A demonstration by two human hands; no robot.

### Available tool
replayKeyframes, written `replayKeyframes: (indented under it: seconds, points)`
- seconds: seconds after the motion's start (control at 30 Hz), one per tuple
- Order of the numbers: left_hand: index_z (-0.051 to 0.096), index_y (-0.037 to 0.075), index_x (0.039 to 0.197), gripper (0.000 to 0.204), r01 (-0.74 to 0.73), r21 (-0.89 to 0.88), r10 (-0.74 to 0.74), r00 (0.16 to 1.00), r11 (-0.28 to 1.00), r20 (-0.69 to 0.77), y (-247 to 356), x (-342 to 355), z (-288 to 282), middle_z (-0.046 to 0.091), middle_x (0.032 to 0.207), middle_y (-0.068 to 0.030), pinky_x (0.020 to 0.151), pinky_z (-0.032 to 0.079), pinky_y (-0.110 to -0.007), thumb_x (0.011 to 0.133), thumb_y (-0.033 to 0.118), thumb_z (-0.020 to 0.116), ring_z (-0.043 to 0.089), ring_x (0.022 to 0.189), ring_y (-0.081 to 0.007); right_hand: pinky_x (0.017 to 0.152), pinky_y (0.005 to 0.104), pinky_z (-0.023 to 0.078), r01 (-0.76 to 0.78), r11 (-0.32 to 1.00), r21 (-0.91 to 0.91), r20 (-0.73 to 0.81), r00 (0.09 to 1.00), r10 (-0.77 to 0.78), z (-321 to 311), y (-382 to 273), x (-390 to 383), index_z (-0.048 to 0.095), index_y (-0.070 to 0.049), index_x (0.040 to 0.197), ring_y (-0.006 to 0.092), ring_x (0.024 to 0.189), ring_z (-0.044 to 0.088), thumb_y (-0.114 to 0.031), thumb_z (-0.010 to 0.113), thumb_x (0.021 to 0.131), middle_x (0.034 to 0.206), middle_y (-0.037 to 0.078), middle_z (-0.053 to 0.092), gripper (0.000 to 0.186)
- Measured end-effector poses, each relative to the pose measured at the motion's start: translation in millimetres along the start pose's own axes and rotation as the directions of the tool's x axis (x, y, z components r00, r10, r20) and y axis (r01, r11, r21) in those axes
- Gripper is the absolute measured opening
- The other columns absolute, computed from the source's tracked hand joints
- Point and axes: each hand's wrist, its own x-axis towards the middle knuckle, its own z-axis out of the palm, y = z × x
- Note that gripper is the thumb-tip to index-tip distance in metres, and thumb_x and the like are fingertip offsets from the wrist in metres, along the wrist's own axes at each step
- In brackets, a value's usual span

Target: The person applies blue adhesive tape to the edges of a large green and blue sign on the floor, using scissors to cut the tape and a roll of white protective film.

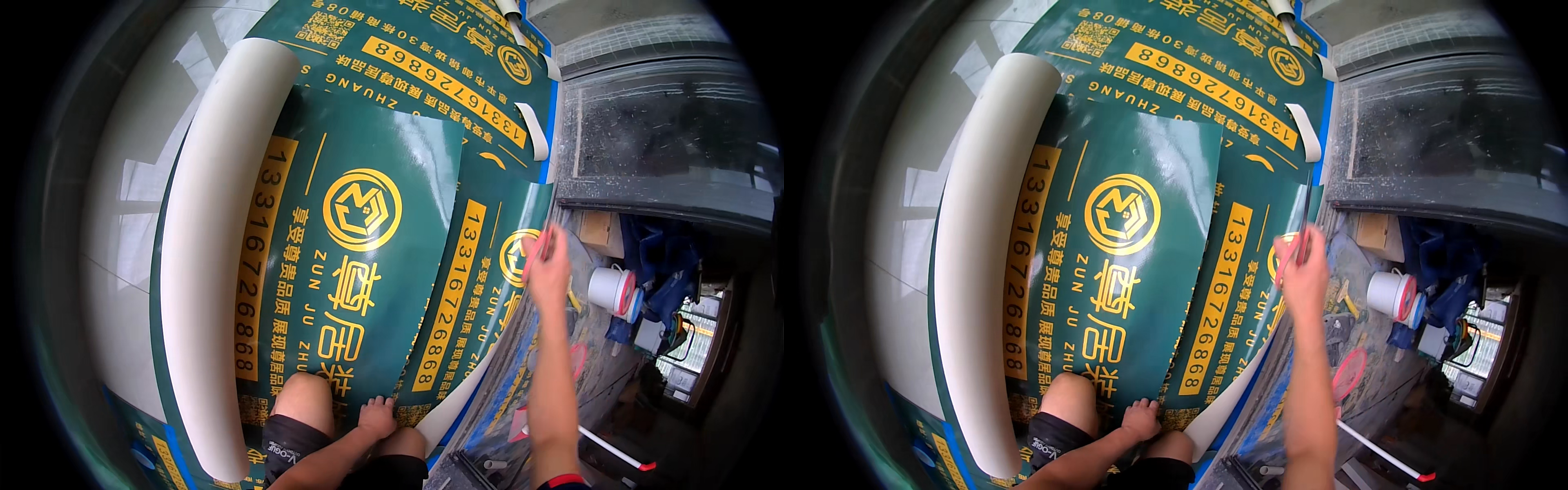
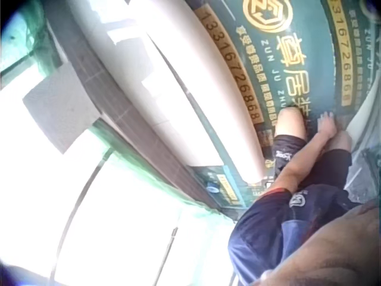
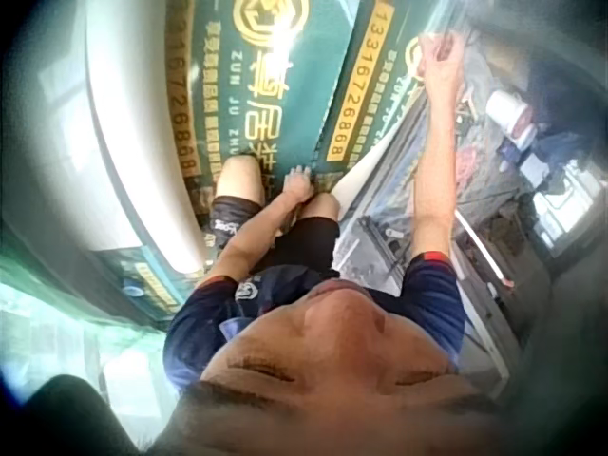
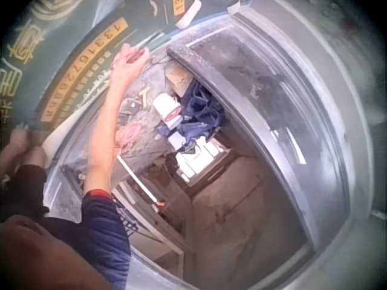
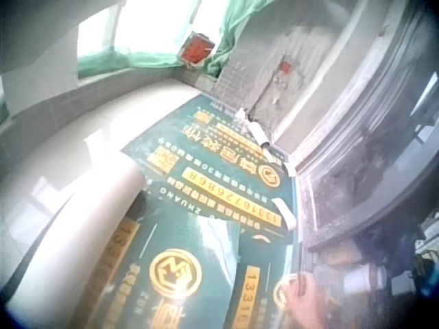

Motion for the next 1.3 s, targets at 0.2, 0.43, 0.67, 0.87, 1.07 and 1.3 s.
replayKeyframes:
  seconds: [0.2, 0.43, 0.67, 0.87, 1.07, 1.3]
  points:
    - [0.058, 0.002, 0.124, 0.044, -0.333, -0.161, 0.240, 0.874, 0.929, -0.423, 24.5, -30.2, -97.1, 0.060, 0.119, -0.0199, 0.098, 0.049, -0.049, 0.084, 0.016, 0.072, 0.059, 0.111, -0.0418, 0.094, 0.0498, 0.047, -0.511, 0.693, -0.508, -0.192, 0.852, 0.487, -13.1, 202.8, -269.5, 0.050, -0.003, 0.131, 0.0426, 0.116, 0.059, -0.051, 0.089, 0.072, 0.123, 0.023, 0.060, 0.085]
    - [0.049, -0.001, 0.136, 0.057, -0.095, 0.163, 0.187, 0.376, 0.982, -0.907, -87.6, -168.6, -238.2, 0.051, 0.136, -0.0248, 0.111, 0.041, -0.048, 0.085, 0.007, 0.073, 0.049, 0.128, -0.0436, 0.097, 0.0500, 0.048, -0.649, 0.735, -0.198, -0.124, 0.760, 0.638, 23.6, 244.8, -389.0, 0.052, -0.005, 0.122, 0.0407, 0.116, 0.061, -0.039, 0.091, 0.070, 0.121, 0.020, 0.064, 0.073]
    - [0.022, -0.005, 0.159, 0.116, -0.034, -0.722, -0.590, 0.550, 0.691, -0.591, -249.4, -297.8, -195.2, 0.035, 0.159, -0.0299, 0.119, 0.034, -0.048, 0.079, 0.048, 0.086, 0.036, 0.147, -0.0412, 0.091, 0.0507, 0.050, -0.631, 0.759, -0.161, -0.148, 0.776, 0.614, 9.6, 241.4, -430.7, 0.053, -0.012, 0.114, 0.0378, 0.101, 0.069, -0.026, 0.076, 0.087, 0.110, 0.014, 0.071, 0.038]
    - [0.037, 0.010, 0.157, 0.097, -0.011, -0.868, -0.540, 0.779, 0.496, -0.319, -345.8, -288.0, -191.5, 0.035, 0.161, -0.0217, 0.117, 0.031, -0.049, 0.080, 0.043, 0.085, 0.030, 0.150, -0.0360, 0.091, 0.0362, 0.053, -0.411, 0.795, 0.446, -0.314, 0.760, 0.569, -41.3, 245.7, -512.2, 0.053, -0.003, 0.119, 0.0271, 0.107, 0.068, -0.001, 0.067, 0.091, 0.112, 0.016, 0.067, 0.032]
    - [0.038, 0.007, 0.155, 0.108, 0.167, -0.487, -0.419, 0.777, 0.857, -0.470, -254.7, -280.4, -159.6, 0.033, 0.158, -0.0268, 0.116, 0.033, -0.053, 0.073, 0.057, 0.088, 0.035, 0.146, -0.0423, 0.092, 0.0338, 0.049, -0.146, 0.755, 0.639, -0.455, 0.720, 0.524, -119.5, 310.3, -534.4, 0.054, -0.001, 0.121, 0.0215, 0.103, 0.060, 0.005, 0.069, 0.081, 0.112, 0.009, 0.060, 0.043]
    - [0.045, 0.007, 0.151, 0.077, -0.396, -0.700, -0.167, 0.790, 0.595, -0.589, -284.0, -194.0, -149.7, 0.047, 0.146, -0.0177, 0.116, 0.033, -0.043, 0.095, 0.051, 0.071, 0.047, 0.135, -0.0255, 0.096, 0.0425, 0.056, -0.030, 0.413, 0.910, -0.158, 0.896, 0.414, -318.7, 297.6, -454.9, 0.056, -0.004, 0.143, 0.0245, 0.121, 0.064, -0.036, 0.057, 0.102, 0.133, 0.008, 0.067, 0.052]
